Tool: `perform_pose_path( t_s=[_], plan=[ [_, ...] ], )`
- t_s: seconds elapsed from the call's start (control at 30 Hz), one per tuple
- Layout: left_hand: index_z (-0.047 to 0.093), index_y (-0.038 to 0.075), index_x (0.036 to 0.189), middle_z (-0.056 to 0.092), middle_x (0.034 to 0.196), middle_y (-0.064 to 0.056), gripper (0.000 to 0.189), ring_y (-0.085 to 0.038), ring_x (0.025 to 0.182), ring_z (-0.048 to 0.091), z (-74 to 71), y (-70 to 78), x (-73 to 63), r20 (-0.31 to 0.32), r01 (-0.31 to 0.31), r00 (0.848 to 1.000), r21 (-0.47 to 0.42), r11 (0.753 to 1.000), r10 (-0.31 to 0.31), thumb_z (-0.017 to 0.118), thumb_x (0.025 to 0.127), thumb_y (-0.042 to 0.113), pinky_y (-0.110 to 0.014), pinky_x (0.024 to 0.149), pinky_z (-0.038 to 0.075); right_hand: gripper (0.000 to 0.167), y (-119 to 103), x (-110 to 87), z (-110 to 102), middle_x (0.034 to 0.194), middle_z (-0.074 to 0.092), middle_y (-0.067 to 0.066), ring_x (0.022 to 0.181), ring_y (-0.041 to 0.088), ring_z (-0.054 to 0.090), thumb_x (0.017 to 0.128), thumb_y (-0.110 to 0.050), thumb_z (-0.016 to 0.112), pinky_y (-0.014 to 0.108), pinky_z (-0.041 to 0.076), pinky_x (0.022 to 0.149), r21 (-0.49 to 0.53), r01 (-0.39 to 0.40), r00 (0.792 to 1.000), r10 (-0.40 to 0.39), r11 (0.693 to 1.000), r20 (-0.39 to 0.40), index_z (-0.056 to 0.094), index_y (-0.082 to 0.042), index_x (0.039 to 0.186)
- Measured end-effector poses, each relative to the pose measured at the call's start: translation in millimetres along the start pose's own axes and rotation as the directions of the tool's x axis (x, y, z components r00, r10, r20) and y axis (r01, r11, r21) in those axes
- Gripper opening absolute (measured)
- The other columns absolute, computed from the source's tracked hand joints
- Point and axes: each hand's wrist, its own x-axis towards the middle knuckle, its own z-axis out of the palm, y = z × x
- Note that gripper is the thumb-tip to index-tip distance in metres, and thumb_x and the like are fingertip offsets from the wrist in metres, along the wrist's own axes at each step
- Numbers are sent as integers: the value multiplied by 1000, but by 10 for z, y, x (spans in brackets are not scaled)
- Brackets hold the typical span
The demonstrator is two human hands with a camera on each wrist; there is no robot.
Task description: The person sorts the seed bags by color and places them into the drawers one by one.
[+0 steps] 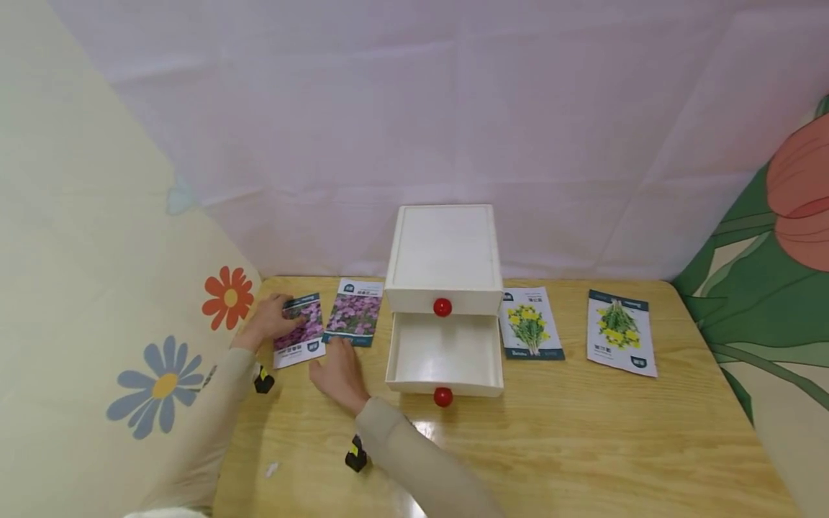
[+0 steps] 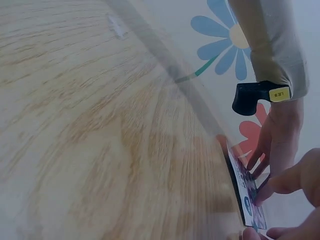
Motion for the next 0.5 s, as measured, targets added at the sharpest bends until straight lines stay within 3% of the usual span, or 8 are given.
perform_pose_path(
  t_s=[0.33, 0.5],
  plan=[
    [47, -5, 155, 40, 160, -32, 84, -55, 142, 44, 15, -29, 3, -7, -11, 1000, 62, 998, 12, 76, 93, 46, -70, 120, 40, 64, -144, 35, 80, 142, 61, 28, 130, 43, 61, 96, -26, 74, 56, 54, 113, 82, -108, 994, 108, 991, 3, 54, 9, 146],
    [48, -5, 153, 42, 158, -32, 84, -55, 141, 45, 10, 4, 5, -3, -3, 1000, 76, 997, 3, 76, 92, 45, -69, 120, 41, 47, -157, 71, 98, 121, 67, 19, 107, 33, 66, 94, -24, 76, 50, 61, 93, 104, -171, 985, 171, 980, 2, 62, 5, 128]
  ],
)
